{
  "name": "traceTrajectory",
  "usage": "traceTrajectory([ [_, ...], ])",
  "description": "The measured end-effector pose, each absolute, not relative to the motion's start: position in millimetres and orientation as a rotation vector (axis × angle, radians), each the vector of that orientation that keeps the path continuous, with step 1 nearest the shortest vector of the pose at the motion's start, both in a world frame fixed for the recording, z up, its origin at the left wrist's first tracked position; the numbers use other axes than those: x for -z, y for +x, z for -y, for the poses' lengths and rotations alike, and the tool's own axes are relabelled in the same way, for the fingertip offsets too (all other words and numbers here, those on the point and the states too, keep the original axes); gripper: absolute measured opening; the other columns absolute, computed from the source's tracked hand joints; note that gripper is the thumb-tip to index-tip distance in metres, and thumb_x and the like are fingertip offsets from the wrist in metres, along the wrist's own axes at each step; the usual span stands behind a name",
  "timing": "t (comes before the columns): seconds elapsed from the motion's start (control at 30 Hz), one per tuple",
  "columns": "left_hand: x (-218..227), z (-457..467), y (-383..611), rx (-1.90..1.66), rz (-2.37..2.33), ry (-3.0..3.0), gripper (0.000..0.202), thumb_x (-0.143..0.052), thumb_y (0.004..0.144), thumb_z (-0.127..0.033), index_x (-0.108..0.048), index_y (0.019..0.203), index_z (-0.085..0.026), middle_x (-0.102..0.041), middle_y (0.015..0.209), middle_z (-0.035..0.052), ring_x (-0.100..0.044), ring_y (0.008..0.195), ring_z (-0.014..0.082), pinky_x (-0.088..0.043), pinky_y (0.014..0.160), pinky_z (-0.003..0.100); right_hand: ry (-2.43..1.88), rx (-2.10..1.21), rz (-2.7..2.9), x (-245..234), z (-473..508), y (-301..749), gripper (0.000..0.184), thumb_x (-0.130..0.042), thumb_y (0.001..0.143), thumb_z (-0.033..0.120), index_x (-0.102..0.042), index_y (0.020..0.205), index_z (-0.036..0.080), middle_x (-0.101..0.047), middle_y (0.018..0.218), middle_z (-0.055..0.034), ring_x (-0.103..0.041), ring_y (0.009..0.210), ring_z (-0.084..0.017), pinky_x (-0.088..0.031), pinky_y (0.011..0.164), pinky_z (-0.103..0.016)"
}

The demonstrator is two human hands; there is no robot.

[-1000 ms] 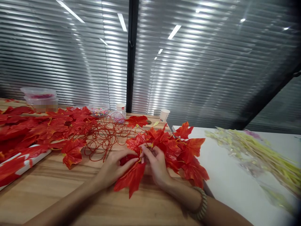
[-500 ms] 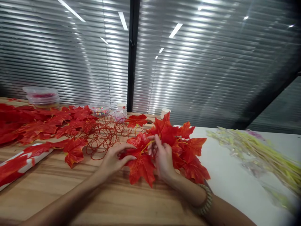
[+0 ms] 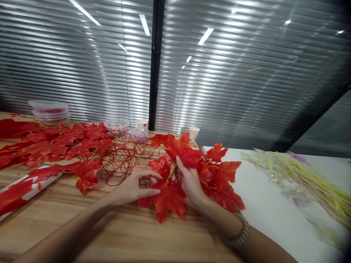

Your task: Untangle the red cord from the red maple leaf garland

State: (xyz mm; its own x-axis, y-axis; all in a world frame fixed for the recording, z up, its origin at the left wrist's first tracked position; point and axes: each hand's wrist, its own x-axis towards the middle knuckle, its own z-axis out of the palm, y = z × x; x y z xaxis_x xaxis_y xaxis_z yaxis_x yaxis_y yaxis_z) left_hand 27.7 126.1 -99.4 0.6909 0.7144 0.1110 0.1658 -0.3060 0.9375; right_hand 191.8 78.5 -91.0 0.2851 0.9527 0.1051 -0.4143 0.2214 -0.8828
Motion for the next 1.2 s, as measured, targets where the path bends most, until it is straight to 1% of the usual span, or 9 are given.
traceTrajectory([
  [0.17, 92, -121, 30, -0.661, -0.646, 1.763, 0.02, -0.06, 0.073, -0.03, -0.067, 0.085, -0.016, -0.067, 0.09, 0.0069, -0.06, 0.087, 0.0188, -0.045, 0.081, 0.028, -0.939, -1.196, 0.882, 94, -75, 187, 0.035, -0.062, 0.071, 0.046, -0.049, 0.06, 0.015, -0.048, 0.047, 0.0042, -0.04, 0.043, -0.006, -0.028, 0.043, -0.019],
  [0.27, 97, -120, 34, -0.727, -0.681, 1.693, 0.02, -0.063, 0.07, -0.03, -0.065, 0.083, -0.015, -0.067, 0.087, 0.0065, -0.06, 0.083, 0.0183, -0.046, 0.077, 0.028, -0.971, -1.31, 0.829, 97, -73, 183, 0.035, -0.067, 0.066, 0.046, -0.049, 0.064, 0.016, -0.047, 0.049, 0.0056, -0.039, 0.044, -0.006, -0.028, 0.044, -0.019],
  [0.4, 104, -118, 37, -0.74, -0.712, 1.601, 0.019, -0.068, 0.065, -0.029, -0.065, 0.078, -0.014, -0.066, 0.082, 0.0045, -0.06, 0.077, 0.0166, -0.046, 0.075, 0.027, -0.952, -1.351, 0.822, 101, -72, 178, 0.036, -0.07, 0.062, 0.046, -0.056, 0.076, 0.017, -0.054, 0.06, 0.0037, -0.046, 0.052, -0.009, -0.035, 0.049, -0.02],
  [0.6, 101, -114, 37, -0.666, -0.719, 1.429, 0.018, -0.07, 0.065, -0.029, -0.065, 0.072, -0.013, -0.064, 0.069, 0.0014, -0.057, 0.066, 0.0113, -0.044, 0.065, 0.02, -1.011, -1.277, 0.987, 107, -74, 181, 0.042, -0.062, 0.067, 0.054, -0.052, 0.06, 0.014, -0.048, 0.052, 0.0028, -0.04, 0.046, -0.007, -0.031, 0.044, -0.02],
  [0.73, 99, -112, 35, -0.758, -0.674, 1.207, 0.02, -0.073, 0.063, -0.027, -0.064, 0.074, -0.013, -0.064, 0.071, 0.0016, -0.058, 0.065, 0.0101, -0.043, 0.06, 0.018, -0.963, -1.198, 1.038, 105, -73, 183, 0.036, -0.063, 0.07, 0.046, -0.053, 0.059, 0.014, -0.039, 0.049, 0.0061, -0.031, 0.044, -0.005, -0.026, 0.042, -0.018],
  [0.83, 97, -114, 34, -0.775, -0.651, 1.009, 0.025, -0.075, 0.061, -0.025, -0.062, 0.08, -0.014, -0.065, 0.072, 0.0024, -0.061, 0.066, 0.0124, -0.047, 0.061, 0.021, -0.934, -1.186, 1.086, 100, -72, 184, 0.026, -0.064, 0.071, 0.04, -0.065, 0.073, 0.015, -0.046, 0.053, 0.004, -0.034, 0.047, -0.006, -0.028, 0.044, -0.019],
  [0.93, 94, -119, 33, -0.814, -0.615, 0.921, 0.026, -0.075, 0.062, -0.025, -0.06, 0.081, -0.015, -0.064, 0.071, 0.0011, -0.062, 0.066, 0.0127, -0.049, 0.062, 0.021, -0.917, -1.217, 1.041, 97, -71, 185, 0.033, -0.066, 0.069, 0.036, -0.067, 0.096, 0.018, -0.059, 0.072, -0.0014, -0.046, 0.059, -0.01, -0.037, 0.052, -0.021],
  [1.1, 96, -129, 32, -1.014, -0.633, 0.802, 0.031, -0.079, 0.056, -0.02, -0.056, 0.075, -0.014, -0.06, 0.064, -0.0039, -0.059, 0.058, 0.0077, -0.048, 0.059, 0.017, -0.901, -1.219, 0.96, 99, -71, 187, 0.034, -0.064, 0.071, 0.029, -0.065, 0.102, 0.018, -0.051, 0.059, 0.0026, -0.039, 0.051, -0.007, -0.029, 0.044, -0.018],
  [1.2, 99, -135, 32, -1.149, -0.689, 0.777, 0.03, -0.078, 0.056, -0.017, -0.055, 0.075, -0.013, -0.06, 0.063, -0.0033, -0.058, 0.056, 0.0074, -0.048, 0.056, 0.016, -0.817, -1.181, 1.001, 100, -73, 186, 0.034, -0.06, 0.075, 0.032, -0.062, 0.105, 0.017, -0.052, 0.064, 0.0013, -0.04, 0.049, -0.006, -0.027, 0.041, -0.018],
])
